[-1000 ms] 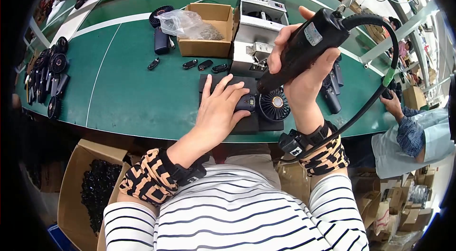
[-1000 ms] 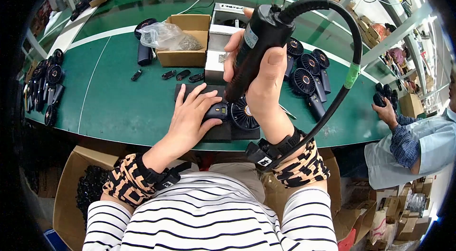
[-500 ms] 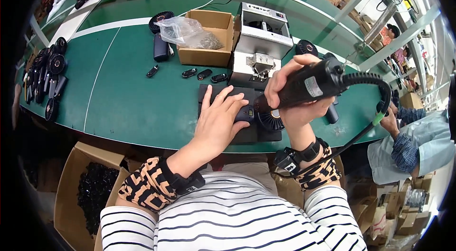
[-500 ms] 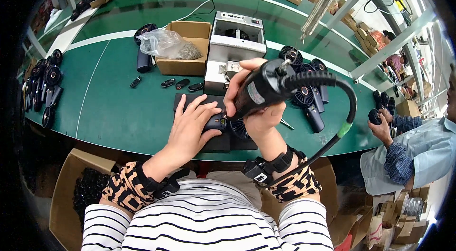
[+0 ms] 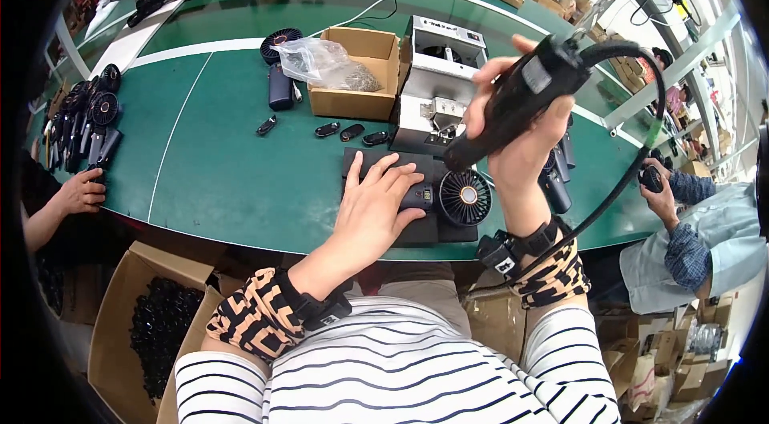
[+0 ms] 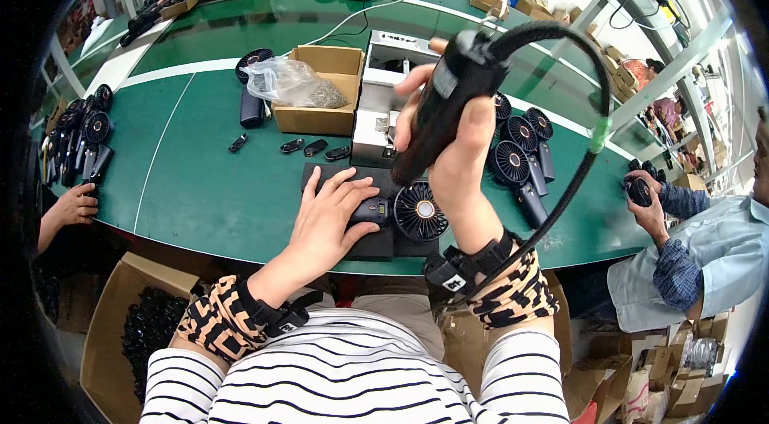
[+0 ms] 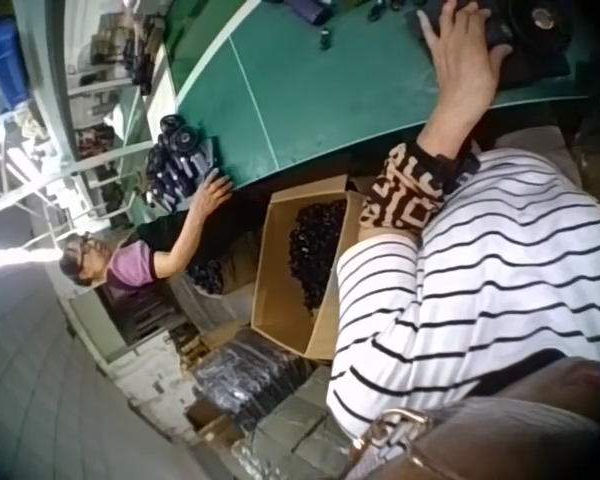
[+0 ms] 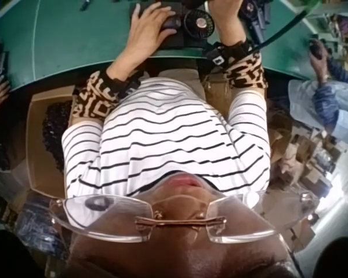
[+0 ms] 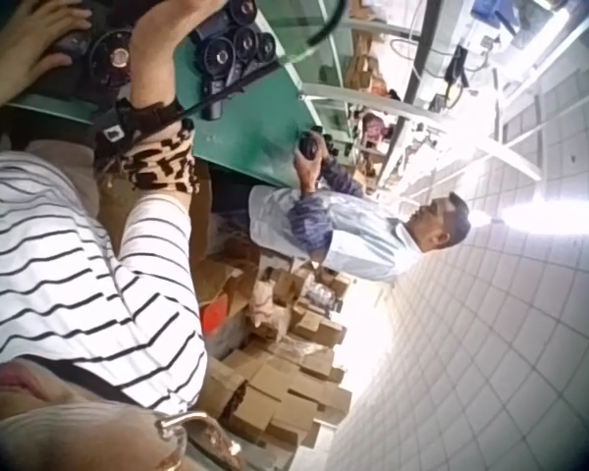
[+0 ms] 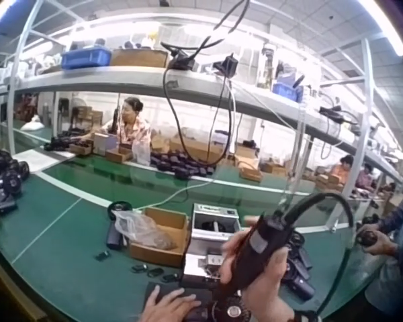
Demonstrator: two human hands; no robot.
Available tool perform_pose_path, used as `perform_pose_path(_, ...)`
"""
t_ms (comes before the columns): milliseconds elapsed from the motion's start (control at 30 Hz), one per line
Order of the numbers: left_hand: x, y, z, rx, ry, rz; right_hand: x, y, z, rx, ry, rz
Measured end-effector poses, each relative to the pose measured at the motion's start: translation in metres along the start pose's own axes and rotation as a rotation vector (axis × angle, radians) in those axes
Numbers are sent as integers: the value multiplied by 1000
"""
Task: Assembling and testing portable hand-held fans on a factory assembly line.
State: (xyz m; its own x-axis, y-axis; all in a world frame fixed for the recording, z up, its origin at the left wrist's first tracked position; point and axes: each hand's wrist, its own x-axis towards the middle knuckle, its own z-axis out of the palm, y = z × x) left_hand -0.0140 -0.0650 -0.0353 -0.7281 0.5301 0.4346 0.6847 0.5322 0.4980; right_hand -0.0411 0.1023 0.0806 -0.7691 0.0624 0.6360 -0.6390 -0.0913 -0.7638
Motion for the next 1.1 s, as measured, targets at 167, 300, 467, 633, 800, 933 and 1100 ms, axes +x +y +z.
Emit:
perform_pose_path(167, 0, 3, 1, 0, 4, 18, 38, 14, -7, -13, 16, -221)
perform_pose_path(300, -2, 3, -1, 1, -7, 1, 36, 27, -6, -59, 13, -111)
perform_pose_path(467, 1, 2, 2, -1, -15, 13, 25, 20, -8, -55, 44, -91)
perform_pose_path(633, 1, 2, -1, 3, 4, 12, -5, -5, 5, -74, 18, -90)
perform_pose_path(800, 2, 1, 0, 7, 29, 40, -17, -13, 2, 12, -2, -60)
perform_pose_path(933, -1, -1, 2, 13, -9, 21, 8, -2, 0, -47, 43, -139)
perform_pose_path(1100, 0, 2, -1, 13, -33, 11, 30, 20, 1, -84, 78, -200)
